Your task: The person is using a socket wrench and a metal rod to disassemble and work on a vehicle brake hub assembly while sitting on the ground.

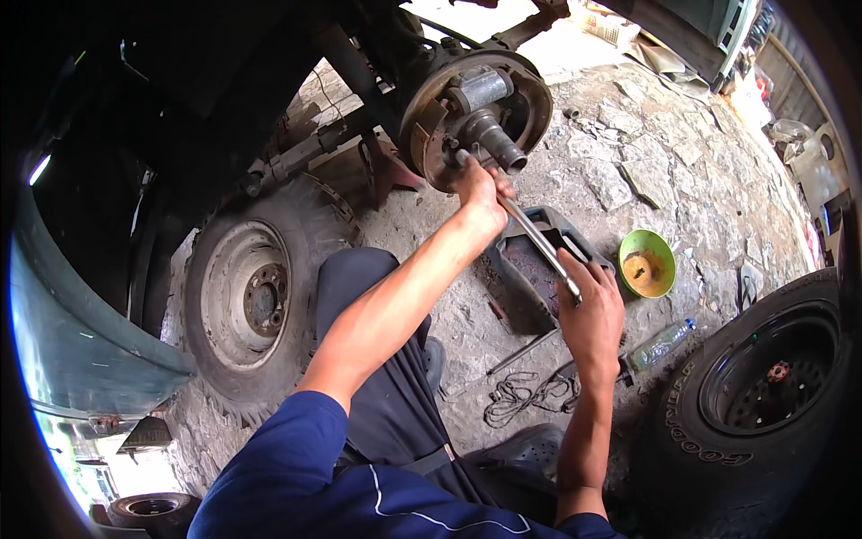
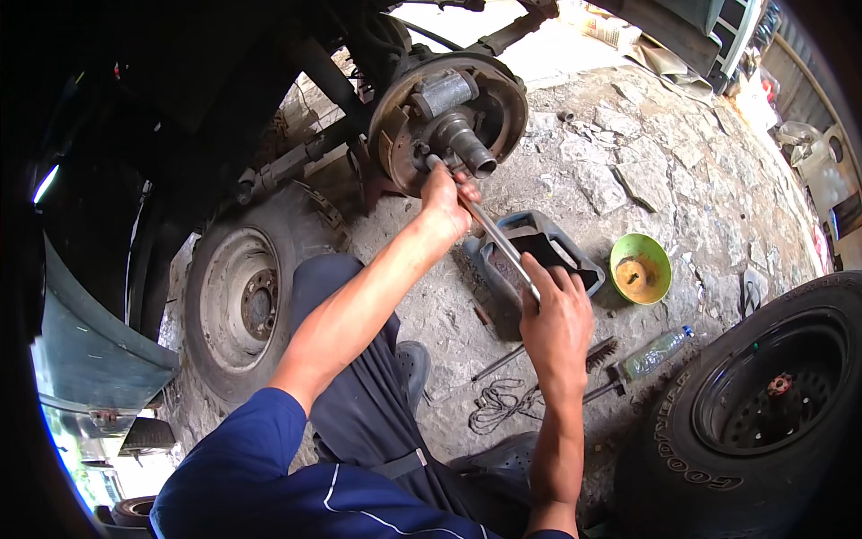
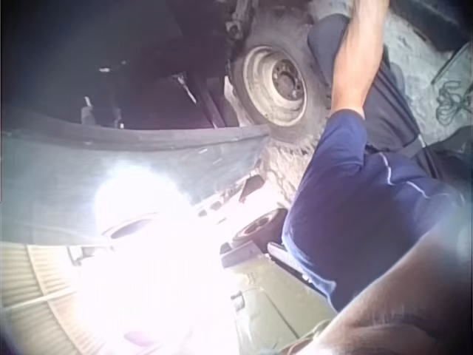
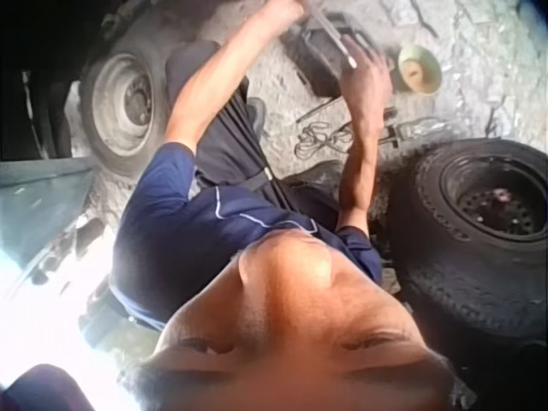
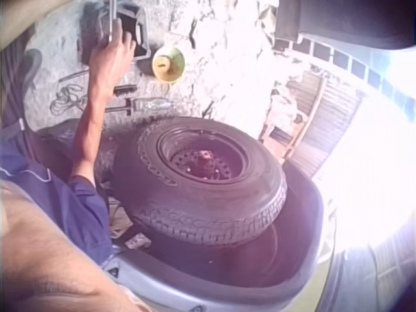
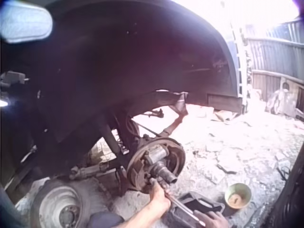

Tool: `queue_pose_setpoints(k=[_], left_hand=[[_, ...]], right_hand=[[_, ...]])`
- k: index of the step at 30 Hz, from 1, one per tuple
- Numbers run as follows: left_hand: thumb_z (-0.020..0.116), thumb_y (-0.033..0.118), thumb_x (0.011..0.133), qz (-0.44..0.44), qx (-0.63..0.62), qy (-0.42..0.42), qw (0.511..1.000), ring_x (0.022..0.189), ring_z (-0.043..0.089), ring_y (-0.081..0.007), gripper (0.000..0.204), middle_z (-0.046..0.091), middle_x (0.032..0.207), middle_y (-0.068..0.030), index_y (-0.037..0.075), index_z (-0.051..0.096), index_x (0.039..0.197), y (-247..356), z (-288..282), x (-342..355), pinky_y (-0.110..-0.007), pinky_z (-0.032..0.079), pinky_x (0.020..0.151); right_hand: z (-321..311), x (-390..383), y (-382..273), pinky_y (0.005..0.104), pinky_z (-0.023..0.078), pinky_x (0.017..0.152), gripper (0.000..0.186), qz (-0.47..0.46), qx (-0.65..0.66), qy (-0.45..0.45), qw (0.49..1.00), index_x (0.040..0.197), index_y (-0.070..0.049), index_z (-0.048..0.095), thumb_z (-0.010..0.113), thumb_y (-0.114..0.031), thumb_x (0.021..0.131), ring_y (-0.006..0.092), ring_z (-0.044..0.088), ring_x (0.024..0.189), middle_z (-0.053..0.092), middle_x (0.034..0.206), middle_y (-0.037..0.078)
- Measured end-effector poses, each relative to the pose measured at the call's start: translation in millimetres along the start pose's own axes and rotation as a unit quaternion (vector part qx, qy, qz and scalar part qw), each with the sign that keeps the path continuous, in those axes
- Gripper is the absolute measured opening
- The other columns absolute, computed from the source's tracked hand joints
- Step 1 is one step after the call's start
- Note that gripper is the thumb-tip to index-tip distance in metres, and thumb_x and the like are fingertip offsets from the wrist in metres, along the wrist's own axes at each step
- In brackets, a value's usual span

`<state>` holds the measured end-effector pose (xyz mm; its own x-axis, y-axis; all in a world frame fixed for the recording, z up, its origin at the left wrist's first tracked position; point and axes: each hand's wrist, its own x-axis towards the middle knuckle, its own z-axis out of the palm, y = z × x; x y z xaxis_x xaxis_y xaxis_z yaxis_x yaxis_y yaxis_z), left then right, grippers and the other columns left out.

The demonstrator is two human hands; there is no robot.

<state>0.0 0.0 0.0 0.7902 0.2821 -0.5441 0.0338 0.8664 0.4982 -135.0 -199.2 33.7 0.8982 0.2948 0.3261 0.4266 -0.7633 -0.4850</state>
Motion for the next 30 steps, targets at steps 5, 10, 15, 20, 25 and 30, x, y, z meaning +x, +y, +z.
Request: queue_pose_setpoints(k=[5, 10, 15, 20, 25, 30], left_hand=[[0.038, 0.043, 0.099, 0.029, 0.072, 0.034, 0.996, 0.048, 0.033, -0.0087, 0.029, 0.04, 0.069, 0.0015, 0.014, 0.042, 0.101, -43, -3, -36, -0.024, 0.033, 0.043], [0.039, 0.041, 0.099, 0.135, 0.256, -0.085, 0.953, 0.051, 0.034, -0.0046, 0.027, 0.04, 0.072, 0.0031, 0.016, 0.043, 0.109, -35, -21, -59, -0.02, 0.031, 0.043], [0.041, 0.038, 0.1, 0.319, 0.397, -0.205, 0.836, 0.049, 0.032, -0.0021, 0.03, 0.04, 0.068, 0.0045, 0.01, 0.045, 0.111, -4, -50, -71, -0.019, 0.026, 0.039], [0.04, 0.041, 0.1, 0.305, 0.333, -0.157, 0.878, 0.046, 0.029, -0.0026, 0.033, 0.036, 0.066, 0.0051, 0.011, 0.044, 0.112, 45, -45, -92, -0.019, 0.024, 0.039], [0.04, 0.046, 0.098, 0.27, 0.248, -0.1, 0.925, 0.045, 0.028, -0.0035, 0.034, 0.035, 0.064, 0.0052, 0.013, 0.044, 0.105, 61, -62, -73, -0.021, 0.025, 0.039], [0.039, 0.05, 0.097, 0.232, 0.264, -0.041, 0.935, 0.045, 0.027, -0.0032, 0.036, 0.034, 0.064, 0.0055, 0.015, 0.043, 0.103, 47, -73, -51, -0.021, 0.023, 0.04]], right_hand=[[-6, -17, 27, 0.0446, 0.047, 0.074, 0.045, 0.064, 0.045, -0.196, 0.978, 0.113, -0.004, 0.055, 0.072, -0.01, 0.071, 0.0366, 0.061, 0.085, 0.063, 0.088, 0.018], [30, 10, 58, 0.0304, 0.047, 0.065, 0.037, 0.075, 0.372, -0.408, 0.831, 0.092, -0.002, 0.064, 0.062, -0.039, 0.089, 0.0143, 0.06, 0.072, 0.063, 0.078, 0.006], [112, 86, 39, 0.0259, 0.042, 0.054, 0.035, 0.176, 0.42, -0.184, 0.871, 0.087, 0.002, 0.064, 0.051, -0.03, 0.096, 0.0085, 0.054, 0.062, 0.061, 0.069, 0.005], [173, 162, -27, 0.0403, 0.048, 0.077, 0.054, 0.174, 0.449, -0.081, 0.873, 0.101, 0.001, 0.063, 0.047, -0.049, 0.092, 0.0378, 0.064, 0.084, 0.067, 0.085, 0.022], [168, 186, -60, 0.0456, 0.04, 0.096, 0.065, 0.23, 0.386, -0.035, 0.892, 0.117, 0.001, 0.058, 0.041, -0.056, 0.091, 0.0449, 0.053, 0.111, 0.059, 0.111, 0.031], [165, 198, -59, 0.047, 0.043, 0.09, 0.057, 0.199, 0.406, -0.049, 0.891, 0.11, 0.003, 0.06, 0.044, -0.049, 0.093, 0.0452, 0.057, 0.102, 0.061, 0.102, 0.032]])
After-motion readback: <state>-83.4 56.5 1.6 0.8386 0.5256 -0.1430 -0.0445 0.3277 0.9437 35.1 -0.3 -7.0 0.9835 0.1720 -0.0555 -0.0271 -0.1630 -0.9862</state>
